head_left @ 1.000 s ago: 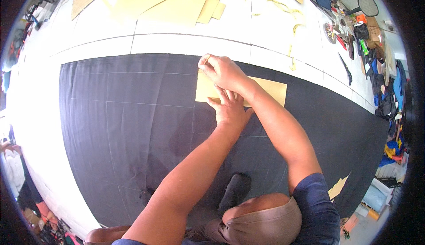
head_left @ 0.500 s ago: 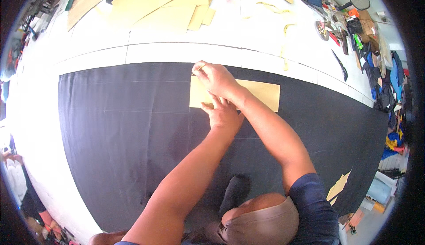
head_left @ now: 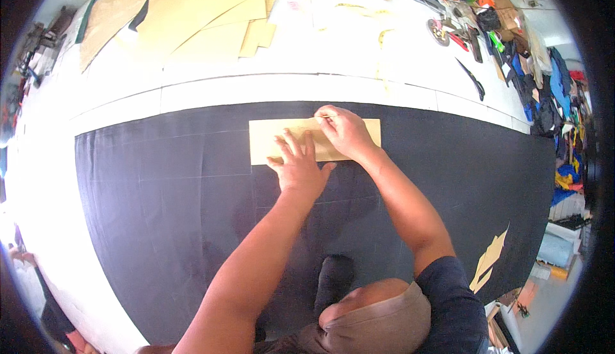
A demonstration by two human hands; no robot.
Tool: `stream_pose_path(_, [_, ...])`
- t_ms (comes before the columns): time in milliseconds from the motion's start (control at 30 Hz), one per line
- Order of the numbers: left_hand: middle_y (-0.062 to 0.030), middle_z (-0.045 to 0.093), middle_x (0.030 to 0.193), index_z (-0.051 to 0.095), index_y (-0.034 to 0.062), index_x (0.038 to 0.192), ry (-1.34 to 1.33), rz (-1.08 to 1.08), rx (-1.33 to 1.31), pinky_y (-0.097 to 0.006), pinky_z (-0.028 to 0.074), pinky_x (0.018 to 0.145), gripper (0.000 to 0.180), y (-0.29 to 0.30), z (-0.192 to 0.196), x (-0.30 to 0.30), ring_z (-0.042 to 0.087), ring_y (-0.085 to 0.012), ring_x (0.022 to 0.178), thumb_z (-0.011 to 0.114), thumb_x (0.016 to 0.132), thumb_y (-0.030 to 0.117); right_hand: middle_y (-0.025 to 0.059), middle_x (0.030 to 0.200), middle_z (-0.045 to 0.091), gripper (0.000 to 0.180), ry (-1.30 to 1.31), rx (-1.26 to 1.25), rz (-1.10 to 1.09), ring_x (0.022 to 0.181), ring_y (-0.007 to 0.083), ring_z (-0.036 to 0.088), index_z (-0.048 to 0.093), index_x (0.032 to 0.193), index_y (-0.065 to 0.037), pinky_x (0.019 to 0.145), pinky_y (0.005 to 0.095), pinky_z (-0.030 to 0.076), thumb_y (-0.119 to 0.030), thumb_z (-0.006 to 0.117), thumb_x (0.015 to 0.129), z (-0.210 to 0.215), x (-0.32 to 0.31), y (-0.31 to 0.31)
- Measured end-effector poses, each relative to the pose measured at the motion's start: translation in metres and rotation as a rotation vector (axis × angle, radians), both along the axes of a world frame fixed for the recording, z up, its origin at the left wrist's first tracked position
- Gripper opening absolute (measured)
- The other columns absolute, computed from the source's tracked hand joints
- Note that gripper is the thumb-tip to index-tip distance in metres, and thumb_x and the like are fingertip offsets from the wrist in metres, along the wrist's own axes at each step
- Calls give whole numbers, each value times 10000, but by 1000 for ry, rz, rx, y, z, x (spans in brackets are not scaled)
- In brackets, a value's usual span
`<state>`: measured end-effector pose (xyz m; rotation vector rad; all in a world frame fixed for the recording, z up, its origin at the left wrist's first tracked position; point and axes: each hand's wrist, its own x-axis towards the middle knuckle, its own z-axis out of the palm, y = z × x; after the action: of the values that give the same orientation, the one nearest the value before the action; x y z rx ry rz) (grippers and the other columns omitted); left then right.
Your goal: The person sits on a large black fabric laid out on the floor and uses a small piece of cardboard as a template. They place the cardboard on the fabric and use a pencil to trace its outline, repeating this process to create multiple marked shapes on the fabric.
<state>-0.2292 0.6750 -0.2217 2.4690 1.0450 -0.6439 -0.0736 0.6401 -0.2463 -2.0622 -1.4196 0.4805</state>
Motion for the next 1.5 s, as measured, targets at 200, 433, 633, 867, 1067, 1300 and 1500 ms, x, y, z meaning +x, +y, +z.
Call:
stream_pose_path(200, [-299, 138, 1666, 222, 135, 1638, 20, -1, 46, -707, 328, 1123, 852, -2, -6, 5, 161, -504, 1534, 434, 1004, 664, 153, 1022, 734, 214, 98, 53, -176, 934, 361, 709, 665, 1097, -57, 805, 453, 563, -238, 597, 1006, -13, 10, -27])
stream_pose_path(433, [-290, 234, 1622, 310, 169, 1599, 46, -7, 106, -709, 410, 1069, 694, -1, -5, 12, 236, -502, 1503, 395, 1051, 585, 177, 989, 722, 207, 140, 89, -193, 921, 382, 705, 646, 1100, -48, 793, 447, 559, -227, 578, 1021, -18, 10, -27])
stream_pose_path(633, [-281, 264, 1598, 372, 158, 1556, 87, -1, 172, -703, 462, 1026, 651, -1, -12, 18, 269, -488, 1486, 408, 1054, 571, 124, 857, 738, 208, 131, 104, -418, 747, 283, 721, 649, 1082, -34, 718, 365, 558, -229, 617, 1020, -15, 52, -77])
stream_pose_path(867, [-261, 256, 1606, 353, 173, 1570, 125, 29, 148, -692, 464, 1033, 716, 2, -10, 21, 289, -477, 1471, 432, 1025, 631, 188, 979, 738, 187, 127, 70, -415, 933, 395, 724, 644, 1084, -62, 781, 471, 573, -229, 623, 1002, -16, 57, -79])
stream_pose_path(1067, [-38, 246, 1669, 562, 328, 1465, 304, -416, 289, -668, 501, 1013, 429, 8, -20, 20, 282, -478, 1471, 394, 1094, 462, 192, 929, 729, 168, 152, 126, -508, 882, 406, 717, 627, 1030, -59, 773, 505, 564, -219, 620, 978, -24, 54, -80])
stream_pose_path(1300, [-312, 222, 1581, 93, 412, 1637, 189, -19, 148, -672, 523, 973, 708, -4, -11, 34, 308, -502, 1452, 415, 1039, 612, 154, 892, 733, 195, 223, 179, -603, 818, 249, 773, 581, 1100, -21, 719, 366, 597, -203, 580, 1031, -44, 77, -104])
stream_pose_path(1500, [-278, 287, 1575, 129, 388, 1641, 180, -21, 97, -648, 490, 1027, 685, 7, -2, 26, 293, -482, 1475, 368, 1047, 631, 147, 961, 709, 206, 412, 170, -634, 840, 227, 774, 552, 1100, 15, 710, 327, 623, -186, 545, 1059, -37, 71, -99])
